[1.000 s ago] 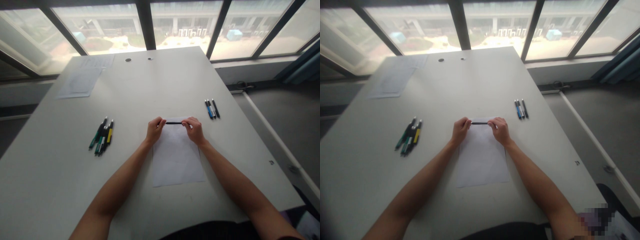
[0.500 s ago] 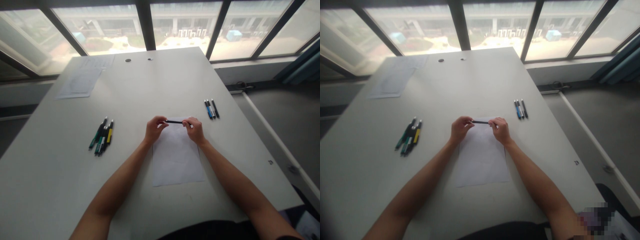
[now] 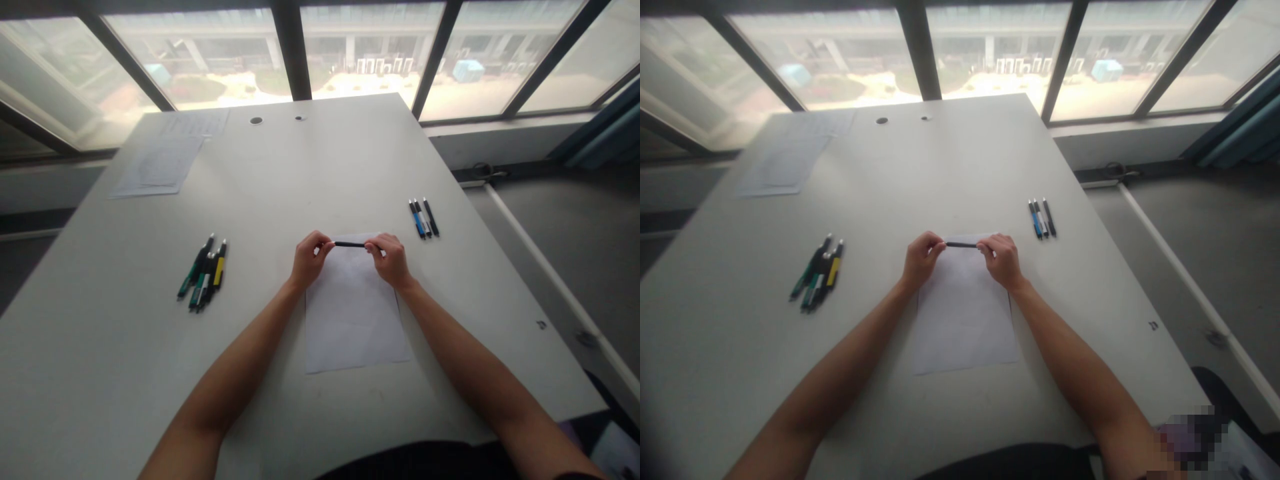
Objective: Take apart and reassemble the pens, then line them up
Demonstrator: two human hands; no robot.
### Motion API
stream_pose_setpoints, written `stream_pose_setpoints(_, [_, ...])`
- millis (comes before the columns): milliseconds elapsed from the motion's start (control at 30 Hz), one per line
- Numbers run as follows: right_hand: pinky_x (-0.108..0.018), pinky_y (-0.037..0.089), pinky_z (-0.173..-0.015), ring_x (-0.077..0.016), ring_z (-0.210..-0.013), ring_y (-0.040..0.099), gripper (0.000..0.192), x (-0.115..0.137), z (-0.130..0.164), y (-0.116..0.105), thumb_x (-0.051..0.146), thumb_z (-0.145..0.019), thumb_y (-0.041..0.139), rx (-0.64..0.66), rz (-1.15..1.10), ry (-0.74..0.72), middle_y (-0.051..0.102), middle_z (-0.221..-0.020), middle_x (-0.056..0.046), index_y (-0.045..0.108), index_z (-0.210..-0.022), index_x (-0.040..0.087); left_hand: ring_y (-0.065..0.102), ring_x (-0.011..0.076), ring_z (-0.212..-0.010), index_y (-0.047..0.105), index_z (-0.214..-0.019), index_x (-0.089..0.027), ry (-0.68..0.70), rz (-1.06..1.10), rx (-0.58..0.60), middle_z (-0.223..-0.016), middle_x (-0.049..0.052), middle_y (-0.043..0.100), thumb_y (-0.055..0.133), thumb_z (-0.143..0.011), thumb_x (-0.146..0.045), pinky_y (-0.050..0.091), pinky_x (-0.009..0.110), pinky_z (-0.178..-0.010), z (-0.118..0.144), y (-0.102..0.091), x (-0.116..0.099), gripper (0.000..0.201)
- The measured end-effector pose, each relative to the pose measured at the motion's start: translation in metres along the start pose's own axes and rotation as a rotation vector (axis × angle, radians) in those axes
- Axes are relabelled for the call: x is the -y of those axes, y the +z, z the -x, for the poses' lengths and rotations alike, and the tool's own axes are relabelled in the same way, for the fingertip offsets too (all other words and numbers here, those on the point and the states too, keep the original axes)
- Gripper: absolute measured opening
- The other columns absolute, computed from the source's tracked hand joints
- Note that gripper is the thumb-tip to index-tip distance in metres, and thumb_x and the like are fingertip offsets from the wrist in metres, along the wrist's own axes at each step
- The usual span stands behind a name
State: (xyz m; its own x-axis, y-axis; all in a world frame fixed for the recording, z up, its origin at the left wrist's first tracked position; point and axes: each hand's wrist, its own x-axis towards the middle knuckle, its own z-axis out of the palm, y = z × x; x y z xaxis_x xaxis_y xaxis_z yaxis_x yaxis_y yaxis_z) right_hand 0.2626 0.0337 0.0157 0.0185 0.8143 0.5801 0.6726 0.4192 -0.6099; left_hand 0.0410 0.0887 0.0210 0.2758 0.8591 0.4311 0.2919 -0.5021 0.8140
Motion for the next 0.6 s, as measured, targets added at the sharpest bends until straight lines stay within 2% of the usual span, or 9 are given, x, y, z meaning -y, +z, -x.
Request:
stream_pose_setpoints(100, [-0.035,0.042,-0.079,-0.0197,-0.076,0.061,0.030,-0.0009,0.0002,-0.0003,0.038,-0.099,0.052,-0.006,-0.019,0.019,0.067,-0.072,-0.003,0.068,-0.080,0.021,0.063,0.0149,-0.082,0.066,-0.091,-0.020,0.026,0.092,0.010,-0.089,0.003,0.067,0.068,-0.088,-0.037,0.051,0.028,-0.075,0.0000,0.0019,0.0020,0.017])
stream_pose_setpoints(200, [-0.035,0.043,-0.079,-0.0199,-0.076,0.061,0.030,-0.0012,0.0005,0.0007,0.038,-0.099,0.052,-0.007,-0.031,0.046,0.068,-0.071,-0.003,0.068,-0.079,0.021,0.064,0.0157,-0.088,0.063,-0.103,-0.021,-0.005,0.147,0.019,-0.097,0.004,0.067,0.071,-0.084,-0.041,0.053,0.027,-0.074,-0.0004,0.0027,0.0029,0.029])
stream_pose_setpoints(300, [-0.035,0.043,-0.079,-0.0201,-0.076,0.061,0.029,-0.0014,0.0006,0.0015,0.037,-0.099,0.053,-0.007,-0.032,0.040,0.068,-0.072,-0.003,0.068,-0.079,0.021,0.059,0.0131,-0.072,0.062,-0.086,-0.019,-0.064,0.061,0.033,-0.076,0.000,0.062,0.061,-0.092,-0.044,0.049,0.026,-0.069,-0.0009,0.0017,0.0021,0.026])
stream_pose_setpoints(367, [-0.035,0.043,-0.079,-0.0201,-0.075,0.061,0.029,-0.0016,0.0006,0.0016,0.037,-0.099,0.053,-0.009,-0.035,0.033,0.068,-0.071,-0.003,0.068,-0.080,0.021,0.056,0.0128,-0.070,0.060,-0.077,-0.018,-0.058,0.014,0.051,-0.071,0.000,0.059,0.056,-0.095,-0.042,0.047,0.026,-0.069,-0.0010,0.0012,0.0010,0.030])
stream_pose_setpoints(433, [-0.035,0.043,-0.079,-0.0200,-0.075,0.061,0.029,-0.0015,0.0004,0.0013,0.037,-0.099,0.053,-0.011,-0.031,0.038,0.067,-0.071,-0.003,0.068,-0.080,0.021,0.059,0.0141,-0.078,0.061,-0.088,-0.019,-0.020,0.048,0.047,-0.084,0.002,0.063,0.062,-0.091,-0.040,0.048,0.026,-0.071,-0.0010,0.0013,0.0002,0.021])
stream_pose_setpoints(500, [-0.034,0.042,-0.079,-0.0199,-0.075,0.060,0.030,-0.0011,0.0002,0.0010,0.038,-0.099,0.052,-0.010,-0.022,0.048,0.067,-0.071,-0.003,0.068,-0.080,0.021,0.060,0.0150,-0.084,0.060,-0.101,-0.020,-0.007,0.097,0.037,-0.095,0.003,0.064,0.068,-0.087,-0.040,0.049,0.026,-0.071,-0.0009,0.0018,-0.0001,0.026])
stream_pose_setpoints(600, [-0.035,0.042,-0.079,-0.0199,-0.076,0.060,0.030,-0.0005,0.0002,0.0010,0.038,-0.099,0.052,0.000,-0.017,0.044,0.067,-0.072,-0.003,0.068,-0.080,0.021,0.056,0.0131,-0.071,0.060,-0.086,-0.019,-0.049,0.043,0.067,-0.077,0.000,0.060,0.059,-0.093,-0.041,0.045,0.026,-0.066,-0.0008,0.0021,-0.0002,0.023])
